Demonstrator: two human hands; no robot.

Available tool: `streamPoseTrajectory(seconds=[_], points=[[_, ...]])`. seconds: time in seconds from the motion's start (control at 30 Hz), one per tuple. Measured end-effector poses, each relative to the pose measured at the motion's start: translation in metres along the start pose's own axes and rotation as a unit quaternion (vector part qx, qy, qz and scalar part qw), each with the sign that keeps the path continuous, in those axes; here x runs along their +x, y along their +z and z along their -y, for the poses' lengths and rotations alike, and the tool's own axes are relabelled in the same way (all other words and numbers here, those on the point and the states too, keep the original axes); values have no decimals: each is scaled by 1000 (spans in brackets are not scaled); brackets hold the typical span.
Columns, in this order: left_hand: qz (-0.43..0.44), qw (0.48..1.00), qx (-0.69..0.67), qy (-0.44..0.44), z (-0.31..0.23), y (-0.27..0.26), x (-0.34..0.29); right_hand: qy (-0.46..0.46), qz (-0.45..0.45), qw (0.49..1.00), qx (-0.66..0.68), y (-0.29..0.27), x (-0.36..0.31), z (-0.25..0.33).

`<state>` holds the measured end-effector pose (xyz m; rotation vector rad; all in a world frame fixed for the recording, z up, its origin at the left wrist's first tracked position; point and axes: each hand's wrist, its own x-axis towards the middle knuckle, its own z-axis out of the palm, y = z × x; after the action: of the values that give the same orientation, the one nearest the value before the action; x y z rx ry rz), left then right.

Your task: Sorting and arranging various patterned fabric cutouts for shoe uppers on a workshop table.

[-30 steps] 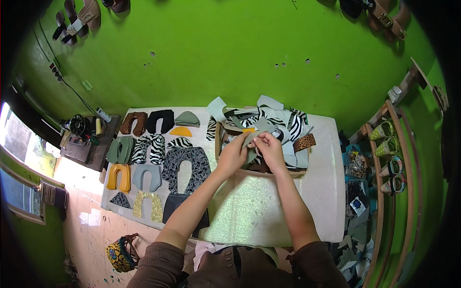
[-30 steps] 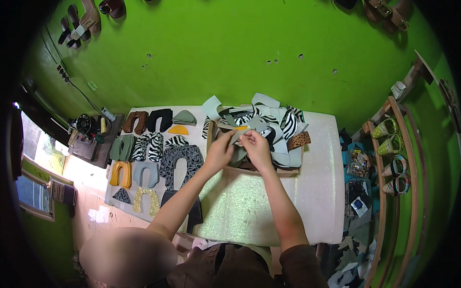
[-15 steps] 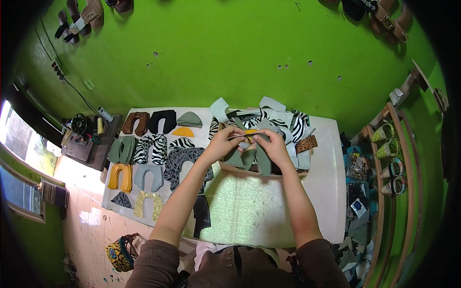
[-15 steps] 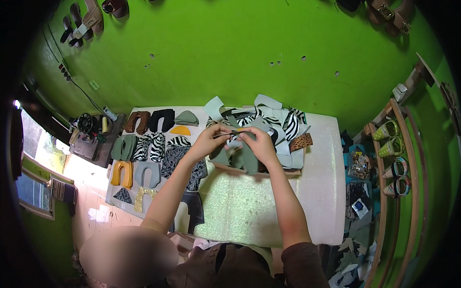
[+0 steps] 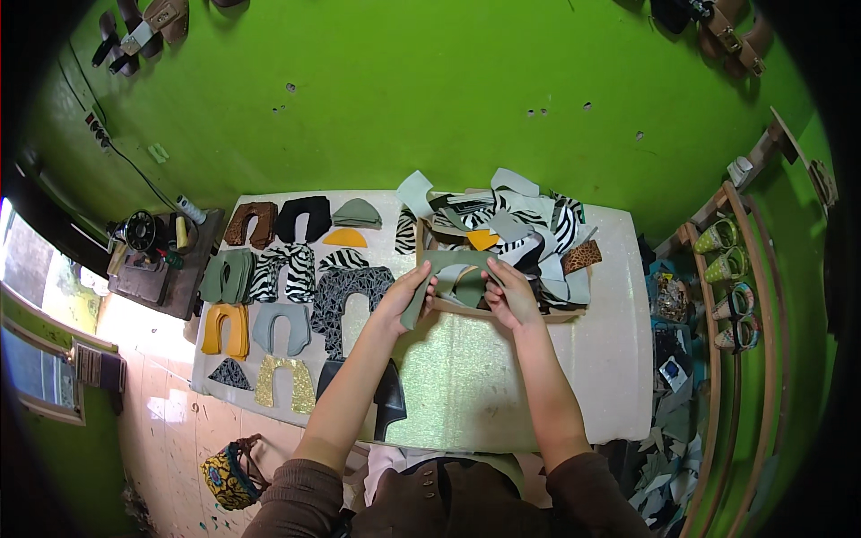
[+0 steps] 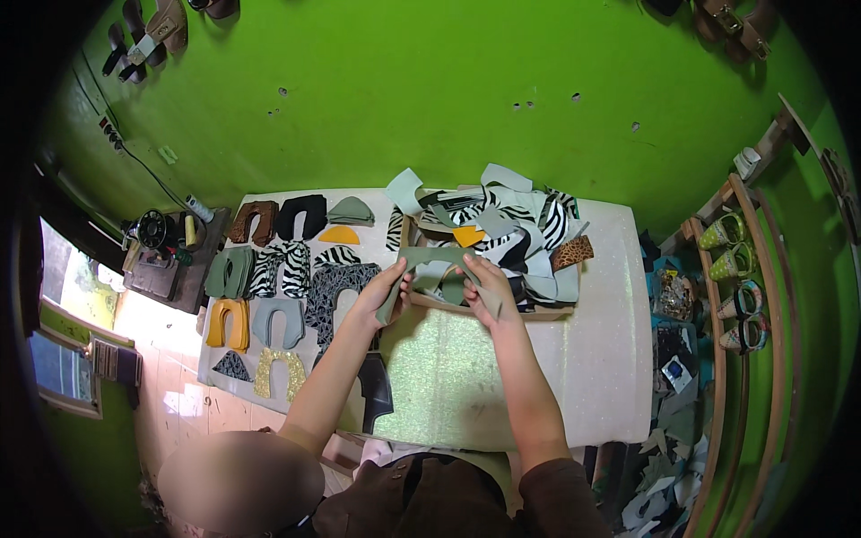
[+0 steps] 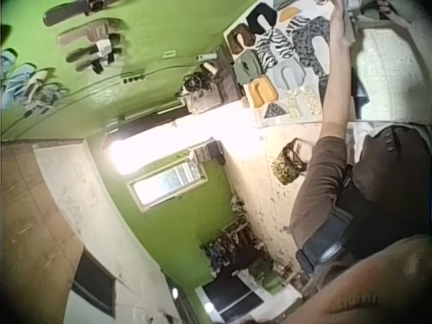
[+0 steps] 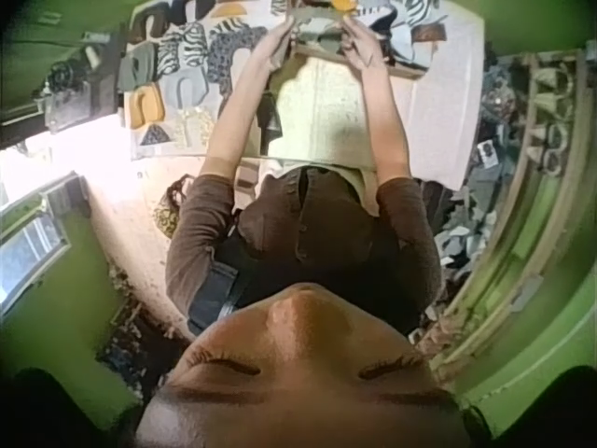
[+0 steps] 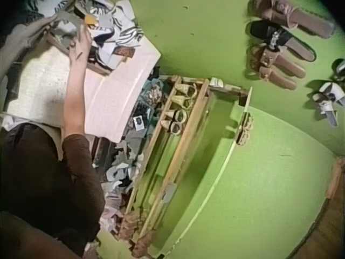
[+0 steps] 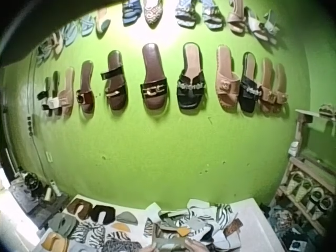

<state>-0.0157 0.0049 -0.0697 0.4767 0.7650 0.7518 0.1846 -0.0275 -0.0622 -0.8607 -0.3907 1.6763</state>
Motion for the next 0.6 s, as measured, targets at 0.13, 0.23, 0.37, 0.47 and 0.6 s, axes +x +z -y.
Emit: streamPoseTrajectory(seconds=[0.13, 0.23, 0.37, 0.47, 0.6], points=[[39, 986, -157, -25, -13, -33, -11, 12, -6, 999, 29, 19, 1, -18], [86, 972, -218, -5, -26, -72, -22, 27, -49, 998, 19, 49, 4, -39], [76, 958, -275, 3, -51, -111, -47, 43, -21, 997, 60, 69, 29, -83], [37, 954, -295, 33, -75, -155, -70, 68, -46, 991, 108, 104, 48, -123], [-22, 960, -272, 58, -107, -226, -99, 77, -37, 992, 96, 147, 78, -189]])
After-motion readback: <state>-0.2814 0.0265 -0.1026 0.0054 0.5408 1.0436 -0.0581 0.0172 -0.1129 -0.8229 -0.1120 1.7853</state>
